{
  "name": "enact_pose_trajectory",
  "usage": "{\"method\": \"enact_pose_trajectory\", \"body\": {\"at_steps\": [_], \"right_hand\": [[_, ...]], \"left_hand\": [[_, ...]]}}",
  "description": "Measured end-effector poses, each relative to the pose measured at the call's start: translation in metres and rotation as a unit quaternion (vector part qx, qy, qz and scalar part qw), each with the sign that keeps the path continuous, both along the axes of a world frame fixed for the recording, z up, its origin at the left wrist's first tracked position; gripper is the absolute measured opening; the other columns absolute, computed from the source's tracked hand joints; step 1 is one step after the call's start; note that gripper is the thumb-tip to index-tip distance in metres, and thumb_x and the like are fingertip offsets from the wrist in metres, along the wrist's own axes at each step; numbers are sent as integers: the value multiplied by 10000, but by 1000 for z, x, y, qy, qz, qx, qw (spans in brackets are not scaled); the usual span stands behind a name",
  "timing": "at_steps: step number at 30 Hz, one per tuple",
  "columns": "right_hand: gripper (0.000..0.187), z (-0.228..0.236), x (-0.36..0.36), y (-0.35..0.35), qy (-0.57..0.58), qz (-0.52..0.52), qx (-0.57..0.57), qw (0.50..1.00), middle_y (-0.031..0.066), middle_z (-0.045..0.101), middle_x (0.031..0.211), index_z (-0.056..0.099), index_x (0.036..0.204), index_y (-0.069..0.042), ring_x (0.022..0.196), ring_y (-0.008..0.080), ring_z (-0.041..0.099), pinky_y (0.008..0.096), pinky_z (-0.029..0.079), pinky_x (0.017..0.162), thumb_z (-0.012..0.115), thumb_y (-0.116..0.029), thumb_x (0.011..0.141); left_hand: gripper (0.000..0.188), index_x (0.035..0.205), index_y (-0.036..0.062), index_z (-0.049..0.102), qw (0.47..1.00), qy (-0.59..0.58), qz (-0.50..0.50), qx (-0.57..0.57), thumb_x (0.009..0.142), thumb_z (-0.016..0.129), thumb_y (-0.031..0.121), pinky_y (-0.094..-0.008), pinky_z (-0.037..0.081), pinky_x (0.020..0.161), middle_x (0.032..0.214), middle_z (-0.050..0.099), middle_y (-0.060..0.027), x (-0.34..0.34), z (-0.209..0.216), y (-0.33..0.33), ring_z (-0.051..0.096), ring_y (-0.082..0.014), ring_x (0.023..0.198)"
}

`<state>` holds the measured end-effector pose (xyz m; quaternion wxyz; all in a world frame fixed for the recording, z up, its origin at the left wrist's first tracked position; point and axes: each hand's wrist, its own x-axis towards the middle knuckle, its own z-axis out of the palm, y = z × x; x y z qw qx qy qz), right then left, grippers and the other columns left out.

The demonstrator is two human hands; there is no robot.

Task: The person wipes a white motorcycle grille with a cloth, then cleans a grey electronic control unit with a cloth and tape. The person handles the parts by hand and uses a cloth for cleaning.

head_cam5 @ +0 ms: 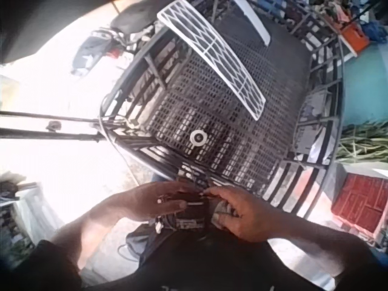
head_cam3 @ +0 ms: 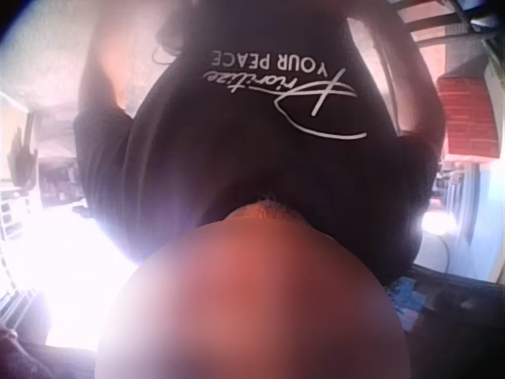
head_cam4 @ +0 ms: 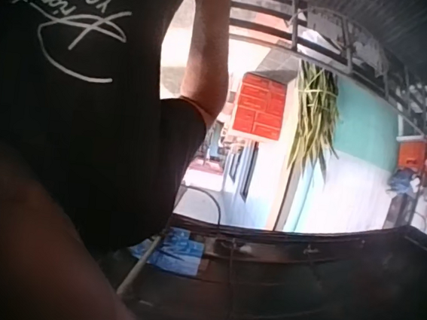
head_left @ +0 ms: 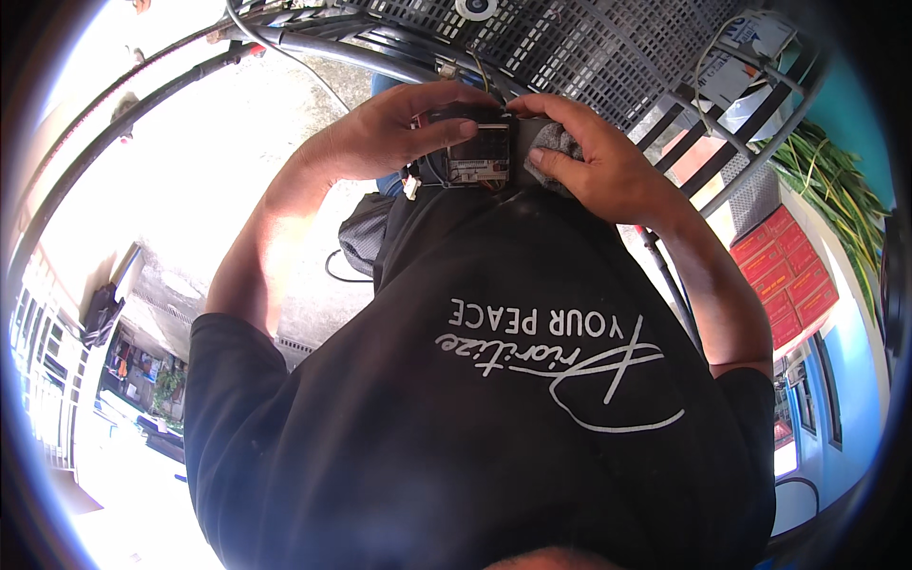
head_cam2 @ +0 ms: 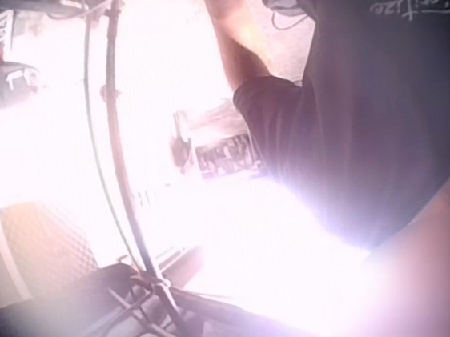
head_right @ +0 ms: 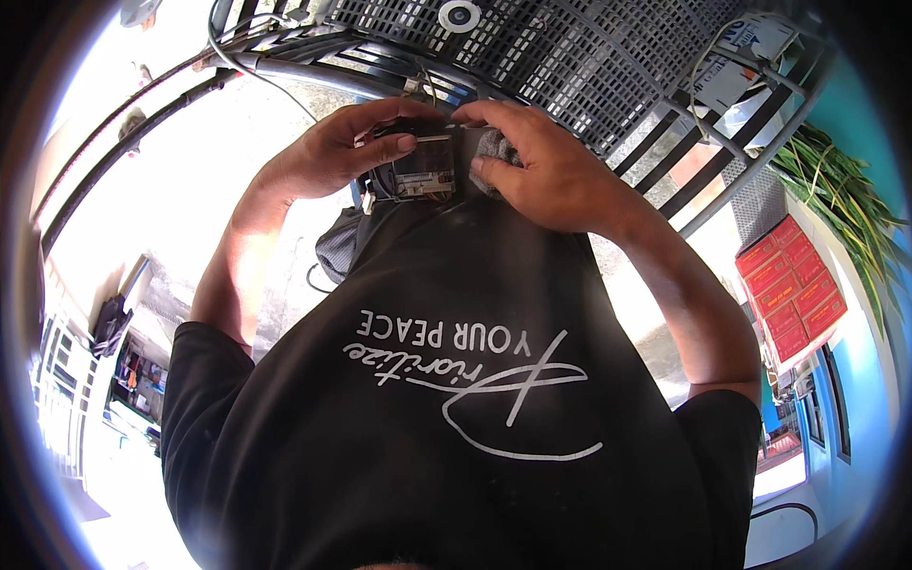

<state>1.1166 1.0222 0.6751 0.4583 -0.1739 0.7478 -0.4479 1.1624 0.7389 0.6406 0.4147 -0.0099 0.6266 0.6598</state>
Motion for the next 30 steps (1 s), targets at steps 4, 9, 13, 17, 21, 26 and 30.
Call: {"method": "enact_pose_trajectory", "body": {"at_steps": [4, 9, 13, 17, 21, 26, 30], "right_hand": [[376, -5, -1, -5, -74, -37, -26, 996, 158, 649, 1293, 607, 1380, -44, 1173, 248, 651, 363, 516, 1017, 625, -117, 1011], [296, 9, -29, -11, -19, -83, 7, 996, 77, 683, 1114, 616, 1353, -37, 973, 118, 650, 284, 519, 884, 544, -140, 1085], [346, 11, -38, -21, 41, -272, -49, 960, 66, 659, 1252, 618, 1402, -79, 1174, 139, 620, 302, 493, 1024, 444, -248, 1156], [253, 4, -25, -31, -19, -202, -198, 959, 8, 641, 1027, 691, 1234, -96, 963, 113, 590, 285, 485, 869, 601, -277, 1082], [187, -1, -11, -37, 325, 77, -123, 934, 33, 664, 1016, 749, 978, -121, 975, 249, 631, 406, 504, 860, 804, -279, 894], [146, -7, -2, -54, 414, 126, -69, 899, -2, 627, 929, 709, 922, -130, 932, 216, 635, 440, 498, 812, 788, -252, 906], [131, -4, -19, -50, 418, 116, -63, 899, 6, 638, 853, 686, 935, -100, 794, 224, 655, 386, 519, 706, 761, -206, 932]], "left_hand": [[422, 1459, 73, 604, 999, -11, -13, -47, 1084, 637, 263, -306, 499, 1062, 1279, 715, -53, 7, 5, 2, 626, -131, 1212], [419, 1441, 54, 615, 1000, -10, 22, 0, 1104, 599, 302, -299, 503, 1043, 1263, 728, -50, 4, 4, -1, 635, -119, 1170], [425, 1430, 39, 620, 999, -14, -7, -33, 1117, 566, 321, -300, 487, 1068, 1274, 726, -72, 7, -9, -8, 629, -128, 1197], [417, 1426, 14, 615, 999, 20, 25, -25, 1124, 551, 295, -312, 474, 1095, 1290, 720, -97, 13, -21, -9, 630, -149, 1228], [397, 1416, -24, 606, 993, 67, 93, 21, 1129, 532, 240, -322, 481, 1099, 1306, 712, -126, 23, -25, -4, 638, -182, 1243], [396, 1420, -25, 604, 984, 73, 133, -88, 1135, 519, 237, -289, 505, 1069, 1309, 710, -131, 36, -28, -3, 642, -169, 1226], [406, 1414, -4, 620, 987, -3, 142, -72, 1138, 518, 275, -269, 509, 1047, 1263, 731, -91, 31, -34, -4, 648, -126, 1191]]}}
